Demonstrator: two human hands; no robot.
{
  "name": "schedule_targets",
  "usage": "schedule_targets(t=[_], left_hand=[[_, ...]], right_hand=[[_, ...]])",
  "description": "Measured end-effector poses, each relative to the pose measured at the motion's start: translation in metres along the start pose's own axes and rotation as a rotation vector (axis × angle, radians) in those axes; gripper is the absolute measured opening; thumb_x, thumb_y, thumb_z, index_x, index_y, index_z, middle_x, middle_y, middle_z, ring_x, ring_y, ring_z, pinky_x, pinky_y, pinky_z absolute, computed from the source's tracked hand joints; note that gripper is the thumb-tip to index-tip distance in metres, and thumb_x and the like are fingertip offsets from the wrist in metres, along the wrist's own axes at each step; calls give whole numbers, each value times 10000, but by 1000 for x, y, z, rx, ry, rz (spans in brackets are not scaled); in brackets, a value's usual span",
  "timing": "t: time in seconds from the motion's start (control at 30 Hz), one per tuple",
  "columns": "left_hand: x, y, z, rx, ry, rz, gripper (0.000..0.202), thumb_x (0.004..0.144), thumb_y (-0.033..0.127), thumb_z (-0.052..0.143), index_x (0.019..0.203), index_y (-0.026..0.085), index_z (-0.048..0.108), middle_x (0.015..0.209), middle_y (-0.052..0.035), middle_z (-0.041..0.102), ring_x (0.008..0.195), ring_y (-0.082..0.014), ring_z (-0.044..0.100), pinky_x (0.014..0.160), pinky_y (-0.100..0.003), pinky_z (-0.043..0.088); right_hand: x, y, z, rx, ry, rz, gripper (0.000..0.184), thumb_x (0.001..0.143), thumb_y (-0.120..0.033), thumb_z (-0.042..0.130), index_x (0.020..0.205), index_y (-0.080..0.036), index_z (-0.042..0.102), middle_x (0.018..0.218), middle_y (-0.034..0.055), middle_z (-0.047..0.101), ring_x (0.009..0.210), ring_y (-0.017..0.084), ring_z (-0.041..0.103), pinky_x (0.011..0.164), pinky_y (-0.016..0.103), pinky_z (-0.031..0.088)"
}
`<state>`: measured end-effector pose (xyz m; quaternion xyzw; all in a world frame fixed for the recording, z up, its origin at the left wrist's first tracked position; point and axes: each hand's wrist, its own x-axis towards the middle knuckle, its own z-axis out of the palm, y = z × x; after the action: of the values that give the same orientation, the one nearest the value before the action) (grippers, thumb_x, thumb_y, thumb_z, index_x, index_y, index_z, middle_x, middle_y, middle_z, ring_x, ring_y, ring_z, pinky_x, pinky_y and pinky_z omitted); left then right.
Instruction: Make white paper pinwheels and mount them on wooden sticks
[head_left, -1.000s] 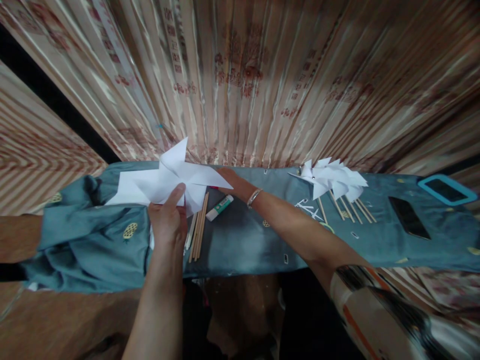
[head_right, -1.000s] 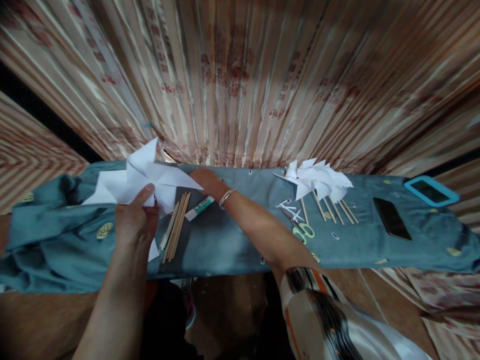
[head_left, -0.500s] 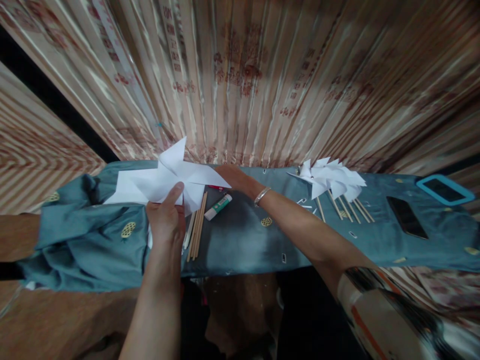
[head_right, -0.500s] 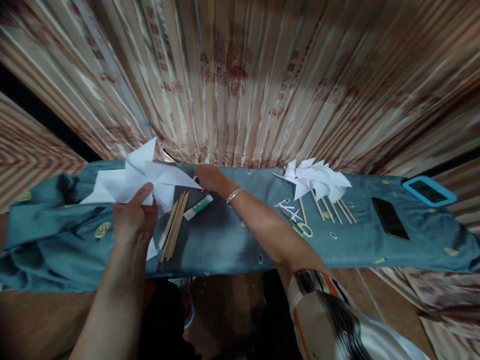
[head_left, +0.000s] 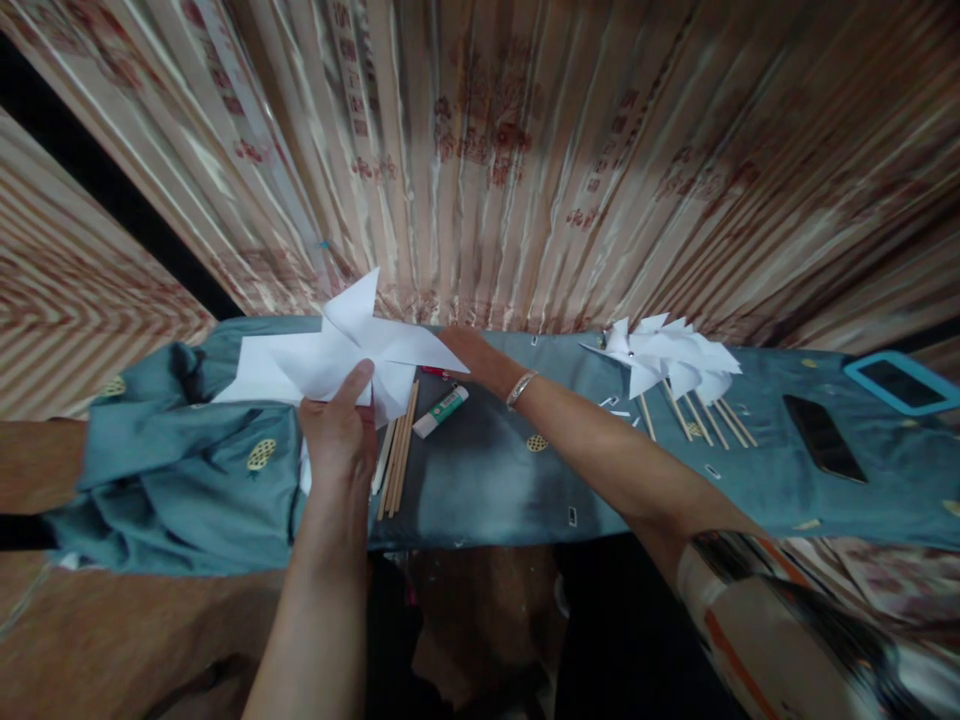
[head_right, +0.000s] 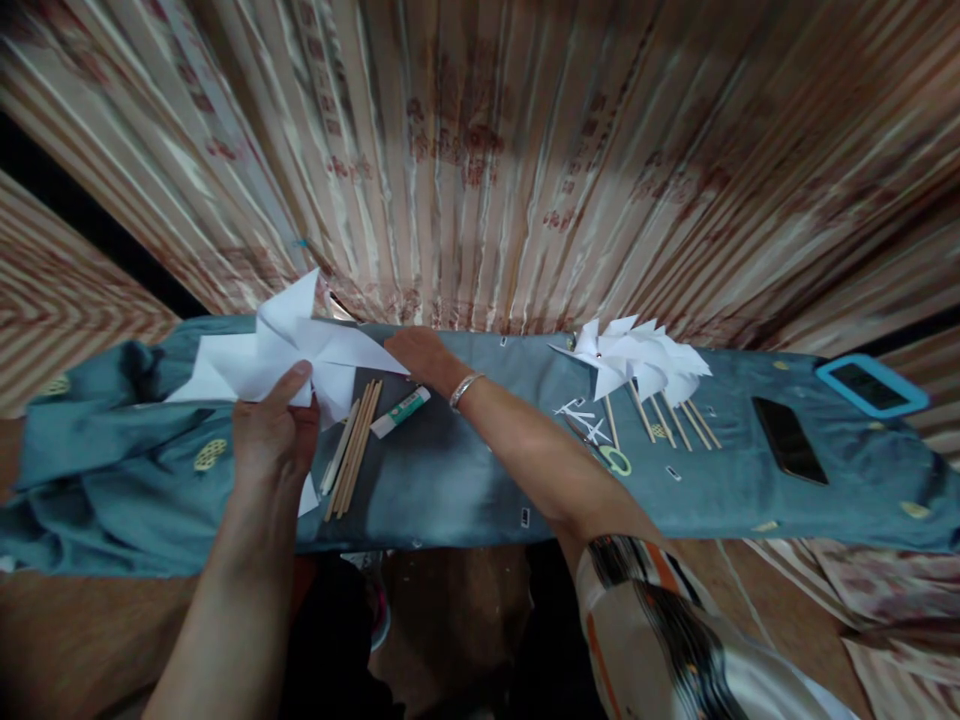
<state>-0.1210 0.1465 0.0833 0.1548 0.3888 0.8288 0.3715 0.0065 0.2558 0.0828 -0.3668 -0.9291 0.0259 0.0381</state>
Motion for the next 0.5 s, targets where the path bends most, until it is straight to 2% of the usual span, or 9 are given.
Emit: schedule_targets(t=[0.13,0.23,0.33,0.5], left_hand=[[-1,0,1,35,5,7,272,589,-1,728,792,177,693,935,-23,770,970,-195,704,854,-290,583],[-1,0,1,3,12,0,270,582,-16,715,795,147,691,895,-39,770,930,-192,713,808,-270,591],[-1,0,1,-10,14,4,270,582,-30,704,792,139,690,874,-40,768,913,-190,717,776,-254,594],[0,0,1,44,19,1,255,587,4,734,778,165,685,884,-25,769,949,-199,707,834,-288,590]], right_hand=[[0,1,-1,-71,-101,21,259,945,-178,473,1095,-85,663,1130,170,686,1051,262,618,874,348,437],[1,2,1,-77,-124,26,252,927,-162,497,1101,-86,664,1147,164,685,1060,264,621,875,339,440],[2,4,4,-68,-122,26,258,922,-164,498,1095,-70,665,1134,173,689,1052,272,626,869,343,443],[4,7,11,-48,-85,13,233,903,-159,540,1075,-53,657,1117,183,689,1033,276,631,872,357,453]])
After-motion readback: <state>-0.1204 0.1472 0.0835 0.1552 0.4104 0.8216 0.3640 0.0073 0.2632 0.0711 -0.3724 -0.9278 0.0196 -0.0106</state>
